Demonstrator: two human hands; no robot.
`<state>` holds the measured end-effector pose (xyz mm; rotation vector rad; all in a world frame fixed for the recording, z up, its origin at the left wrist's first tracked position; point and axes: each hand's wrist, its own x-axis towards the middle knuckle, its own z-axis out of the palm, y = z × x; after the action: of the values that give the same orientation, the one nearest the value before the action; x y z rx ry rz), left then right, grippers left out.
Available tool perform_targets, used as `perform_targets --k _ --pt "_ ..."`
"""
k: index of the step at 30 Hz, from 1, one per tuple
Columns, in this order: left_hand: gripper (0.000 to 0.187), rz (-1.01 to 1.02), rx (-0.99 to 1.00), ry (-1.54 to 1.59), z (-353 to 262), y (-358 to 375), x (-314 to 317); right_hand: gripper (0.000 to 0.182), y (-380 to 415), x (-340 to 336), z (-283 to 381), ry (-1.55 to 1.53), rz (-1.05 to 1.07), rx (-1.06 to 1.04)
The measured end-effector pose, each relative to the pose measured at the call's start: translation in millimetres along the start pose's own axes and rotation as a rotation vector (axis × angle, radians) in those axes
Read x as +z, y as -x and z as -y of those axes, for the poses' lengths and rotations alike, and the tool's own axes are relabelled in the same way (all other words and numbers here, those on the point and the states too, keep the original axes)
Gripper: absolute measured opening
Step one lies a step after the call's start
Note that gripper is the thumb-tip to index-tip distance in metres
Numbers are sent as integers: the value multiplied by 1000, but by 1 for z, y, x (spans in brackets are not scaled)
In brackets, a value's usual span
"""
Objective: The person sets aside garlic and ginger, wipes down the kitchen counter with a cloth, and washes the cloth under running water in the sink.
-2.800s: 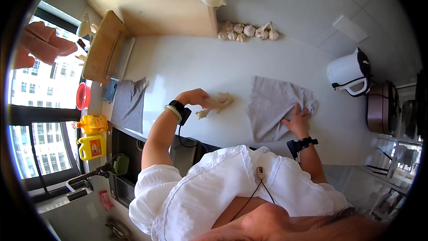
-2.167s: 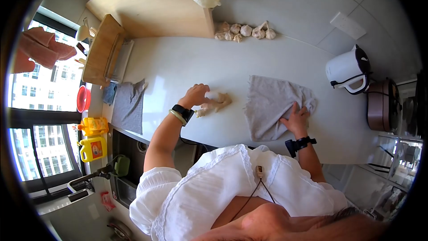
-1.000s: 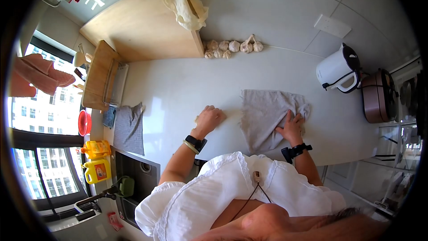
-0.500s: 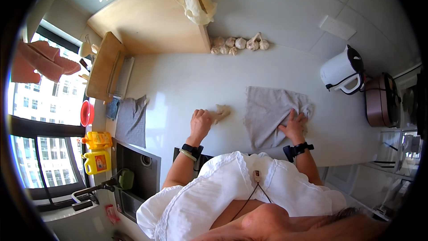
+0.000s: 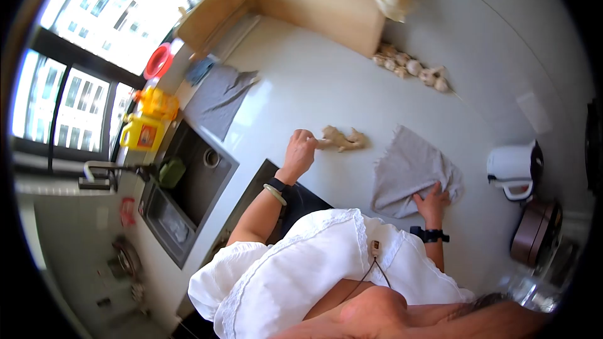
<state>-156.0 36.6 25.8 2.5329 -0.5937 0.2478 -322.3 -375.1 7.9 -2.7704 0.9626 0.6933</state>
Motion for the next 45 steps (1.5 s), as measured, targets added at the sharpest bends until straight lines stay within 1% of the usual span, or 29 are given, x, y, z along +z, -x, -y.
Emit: perform_targets --k 1,3,4,6,7,8,11,14,17,20,24,26,28,29,31,35,36,38,40,41,44,45 --pt "6 -34 -39 -6 2 12 -1 107 -4 4 -5 34 -24 -53" --pt "3 -5 -91 -49 7 40 -15 106 -9 3 -13 8 34 -93" --pt "10 -34 -124 -78 9 57 -20 101 -23 11 -31 16 2 -217" --pt "15 -40 -246 -101 6 91 -35 86 -38 -2 -41 -120 89 -263" --pt "18 -34 -311 -107 1 111 -45 76 -44 -8 -46 -36 45 -319" --pt "23 -69 -338 -118 -6 129 -52 68 -52 -18 -46 47 -5 -374" --pt "17 -106 -474 -168 -17 182 -69 58 -53 -53 -2 92 -48 -442" --pt "12 -181 -508 -251 -20 229 -60 56 -71 -48 12 97 -104 -614" --pt "10 -155 -508 -255 -19 255 -66 54 -68 -36 29 102 -86 -705" --pt "12 -128 -500 -211 -10 259 -70 52 -31 -35 47 87 3 -694" --pt "19 -75 -437 -153 -2 252 -88 52 7 -22 49 117 -7 -712" --pt "20 -112 -405 -142 6 256 -95 53 22 -7 49 83 14 -685" --pt "22 -123 -377 -152 14 265 -100 54 37 2 57 77 18 -729" --pt "21 -108 -393 -160 21 273 -97 54 44 5 60 73 20 -749" --pt "21 -79 -420 -178 35 289 -91 54 63 5 71 44 11 -721" --pt "12 -91 -403 -129 62 313 -79 53 73 24 63 35 -83 -721" --pt "6 -19 -405 -100 67 313 -81 52 80 23 62 34 -84 -705" --pt "4 -10 -376 -59 70 306 -87 50 97 15 65 34 -79 -665" --pt "2 12 -334 -22 69 293 -91 47 100 18 61 -10 -131 -699" --pt "8 7 -318 -15 66 285 -93 46 103 16 61 -11 -134 -693" --pt "18 8 -293 27 58 264 -91 46 112 9 64 -11 -121 -665" --pt "18 37 -277 39 55 259 -89 47 116 8 64 -27 -123 -645"
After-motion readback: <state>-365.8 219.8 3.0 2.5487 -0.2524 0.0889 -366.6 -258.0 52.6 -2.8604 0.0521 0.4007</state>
